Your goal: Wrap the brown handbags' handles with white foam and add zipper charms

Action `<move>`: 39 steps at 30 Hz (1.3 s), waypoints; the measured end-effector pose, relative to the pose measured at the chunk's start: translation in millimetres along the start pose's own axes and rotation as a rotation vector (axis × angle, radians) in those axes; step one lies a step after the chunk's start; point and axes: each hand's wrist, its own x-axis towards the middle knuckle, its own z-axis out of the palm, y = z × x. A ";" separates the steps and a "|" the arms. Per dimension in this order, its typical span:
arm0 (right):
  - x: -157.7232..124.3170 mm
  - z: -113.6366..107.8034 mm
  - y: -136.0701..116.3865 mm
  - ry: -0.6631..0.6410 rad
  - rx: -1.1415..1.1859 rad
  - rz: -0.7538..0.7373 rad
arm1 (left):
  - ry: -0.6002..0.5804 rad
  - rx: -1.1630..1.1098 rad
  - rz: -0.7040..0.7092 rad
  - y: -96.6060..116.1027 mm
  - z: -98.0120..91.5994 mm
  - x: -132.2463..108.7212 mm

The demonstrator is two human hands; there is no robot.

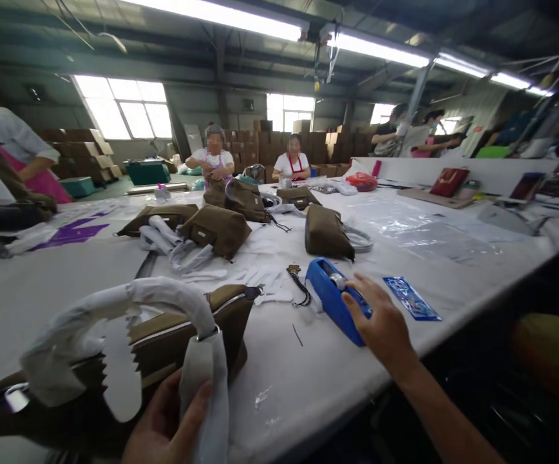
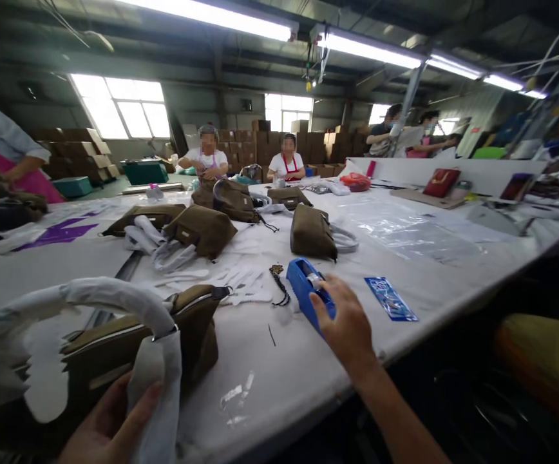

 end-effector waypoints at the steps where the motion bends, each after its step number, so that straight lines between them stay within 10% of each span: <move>1: 11.7 -9.5 20.5 -0.004 -0.038 0.082 | 0.004 0.001 -0.003 0.4 0.8 0.2; 6: 36.3 -26.2 69.2 -0.241 0.091 0.338 | 0.054 -0.040 -0.033 2.8 8.4 -1.4; 22: 10.5 -59.8 32.5 -0.131 0.414 0.619 | 0.198 -0.087 -0.093 11.7 16.8 -8.8; 39: -55.3 -19.9 58.9 -0.031 0.665 0.745 | 0.051 -0.214 0.025 5.1 20.0 -10.2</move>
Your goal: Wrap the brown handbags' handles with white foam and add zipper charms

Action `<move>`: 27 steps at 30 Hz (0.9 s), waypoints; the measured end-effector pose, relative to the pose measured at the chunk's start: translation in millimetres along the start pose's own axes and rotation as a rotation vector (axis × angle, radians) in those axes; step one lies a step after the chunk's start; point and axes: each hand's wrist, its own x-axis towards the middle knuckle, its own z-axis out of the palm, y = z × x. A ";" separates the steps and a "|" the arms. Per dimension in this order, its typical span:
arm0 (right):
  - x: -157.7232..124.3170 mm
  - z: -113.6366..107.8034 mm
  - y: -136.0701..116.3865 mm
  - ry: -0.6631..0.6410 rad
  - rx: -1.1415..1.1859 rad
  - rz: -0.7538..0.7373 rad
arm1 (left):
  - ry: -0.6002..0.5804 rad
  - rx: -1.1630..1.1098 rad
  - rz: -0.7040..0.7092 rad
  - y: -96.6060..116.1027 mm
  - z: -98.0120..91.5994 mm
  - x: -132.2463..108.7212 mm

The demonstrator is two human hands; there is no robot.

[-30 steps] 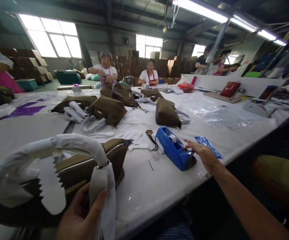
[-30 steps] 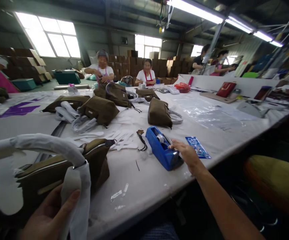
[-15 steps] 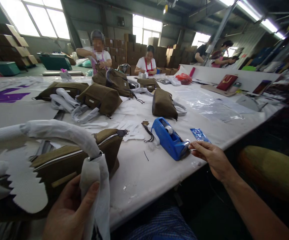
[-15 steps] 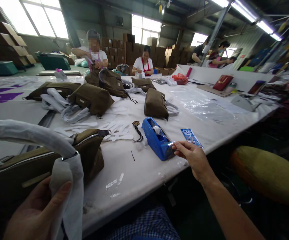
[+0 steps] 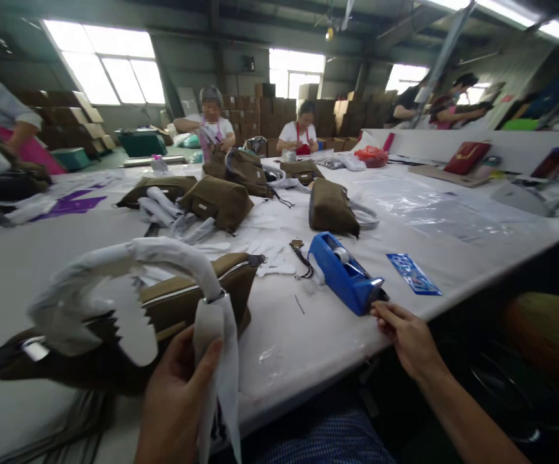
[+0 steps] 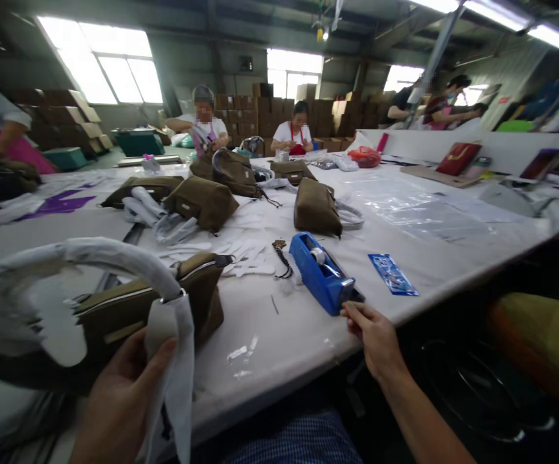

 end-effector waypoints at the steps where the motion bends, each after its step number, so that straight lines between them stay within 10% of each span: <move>1: -11.4 7.2 -0.3 -0.064 -0.027 -0.016 | -0.004 -0.001 0.029 -0.4 0.8 -0.5; 10: -111.4 144.6 -63.9 -0.992 -0.227 -0.363 | -0.124 -0.023 0.184 1.2 1.3 -4.9; 18: -91.6 205.6 -66.7 -0.842 -0.532 -0.536 | -0.169 -0.097 0.154 1.0 -1.7 -3.9; 22: -77.6 204.8 -53.7 -0.943 -0.362 -0.266 | -0.186 -0.093 0.154 -0.8 -4.4 -2.3; 27: -72.1 182.4 -41.8 -1.009 -0.218 -0.302 | -0.179 -0.097 0.132 0.5 -4.6 -2.0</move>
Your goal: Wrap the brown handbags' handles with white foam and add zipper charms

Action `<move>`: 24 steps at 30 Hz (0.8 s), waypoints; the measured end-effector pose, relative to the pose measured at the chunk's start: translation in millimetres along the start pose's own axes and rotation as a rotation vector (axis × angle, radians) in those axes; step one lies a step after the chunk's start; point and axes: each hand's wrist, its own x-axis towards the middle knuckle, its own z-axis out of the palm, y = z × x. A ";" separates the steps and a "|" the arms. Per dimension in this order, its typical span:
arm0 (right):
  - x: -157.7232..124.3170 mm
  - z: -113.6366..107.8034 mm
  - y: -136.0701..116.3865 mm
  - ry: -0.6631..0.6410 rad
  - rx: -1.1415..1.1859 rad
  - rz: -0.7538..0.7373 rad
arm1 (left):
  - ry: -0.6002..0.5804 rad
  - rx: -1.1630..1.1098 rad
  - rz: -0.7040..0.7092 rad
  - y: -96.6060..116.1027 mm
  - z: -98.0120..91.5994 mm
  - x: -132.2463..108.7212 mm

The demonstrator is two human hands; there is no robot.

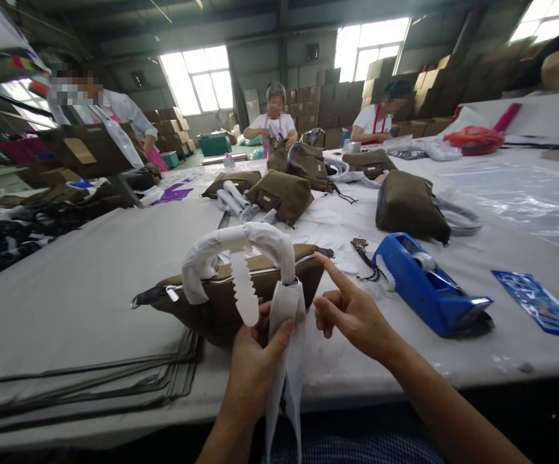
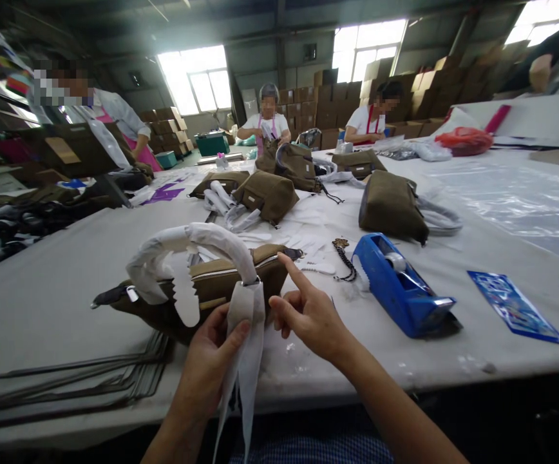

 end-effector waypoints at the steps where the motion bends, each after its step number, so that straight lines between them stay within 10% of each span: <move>1: -5.0 -3.0 0.1 0.005 -0.007 -0.013 | 0.008 0.004 -0.002 0.0 0.0 0.2; 11: -12.1 14.4 -34.8 -0.021 -0.110 -0.208 | -0.014 0.014 0.018 -0.1 1.1 0.9; 18: 15.7 27.5 -33.6 0.078 -0.444 -0.003 | -0.002 0.001 0.012 0.4 0.0 -2.0; 24: 9.2 16.3 1.5 0.020 -0.022 0.091 | -0.033 -0.121 -0.088 5.5 -2.9 -4.9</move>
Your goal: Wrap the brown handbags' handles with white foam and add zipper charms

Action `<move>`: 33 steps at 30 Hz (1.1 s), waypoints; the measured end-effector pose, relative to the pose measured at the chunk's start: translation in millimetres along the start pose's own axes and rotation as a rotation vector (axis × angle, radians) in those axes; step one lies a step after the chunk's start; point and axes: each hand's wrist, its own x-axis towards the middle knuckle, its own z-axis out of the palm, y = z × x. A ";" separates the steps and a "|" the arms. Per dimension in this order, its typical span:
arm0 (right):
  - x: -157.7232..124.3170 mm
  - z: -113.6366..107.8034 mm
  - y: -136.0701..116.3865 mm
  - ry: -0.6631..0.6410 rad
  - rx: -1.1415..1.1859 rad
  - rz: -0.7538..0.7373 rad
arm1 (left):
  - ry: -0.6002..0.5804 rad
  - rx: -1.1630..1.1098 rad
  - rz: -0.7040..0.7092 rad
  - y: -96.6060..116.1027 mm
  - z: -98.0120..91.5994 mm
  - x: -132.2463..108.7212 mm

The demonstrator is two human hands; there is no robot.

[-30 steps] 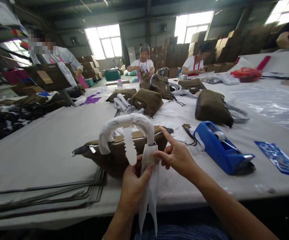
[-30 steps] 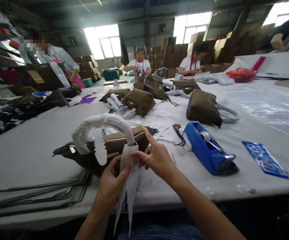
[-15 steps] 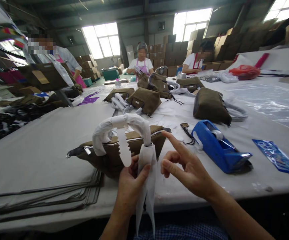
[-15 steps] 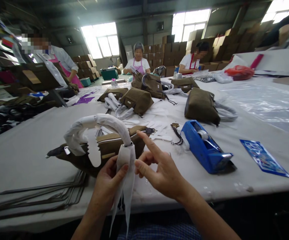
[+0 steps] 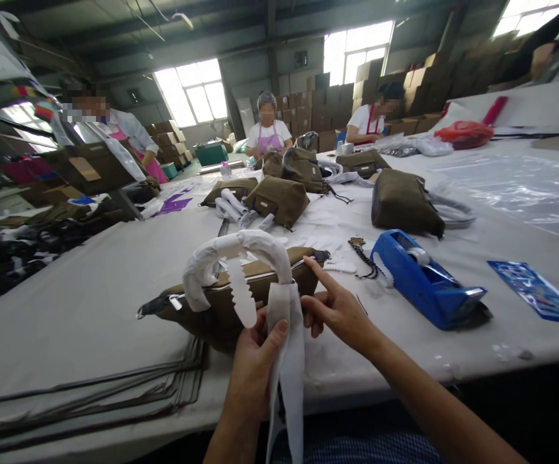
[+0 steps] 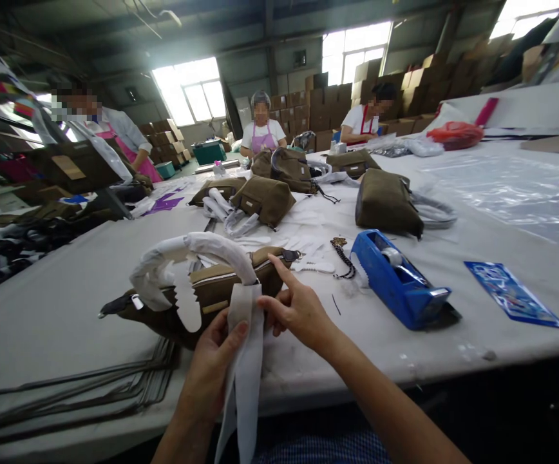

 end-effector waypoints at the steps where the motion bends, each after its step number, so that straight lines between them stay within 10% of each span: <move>1: -3.9 0.2 6.6 0.030 0.021 -0.035 | -0.003 -0.018 -0.018 1.4 0.4 0.3; 6: -30.4 10.3 10.4 0.395 -0.088 -0.149 | 0.007 0.000 -0.009 0.8 1.9 3.0; 13: -30.5 26.8 -10.4 0.139 -0.095 -0.158 | 0.021 0.038 0.028 -4.4 3.6 1.6; 17: -42.2 24.4 4.5 0.184 0.012 -0.102 | 0.044 0.064 0.040 -0.1 7.0 -1.0; 23: -65.0 30.7 27.1 -0.079 0.127 0.118 | 0.099 0.028 0.048 2.7 15.4 -1.0; 33: -66.2 60.9 36.6 0.188 -0.125 -0.165 | 0.244 0.346 0.247 -21.5 23.4 4.0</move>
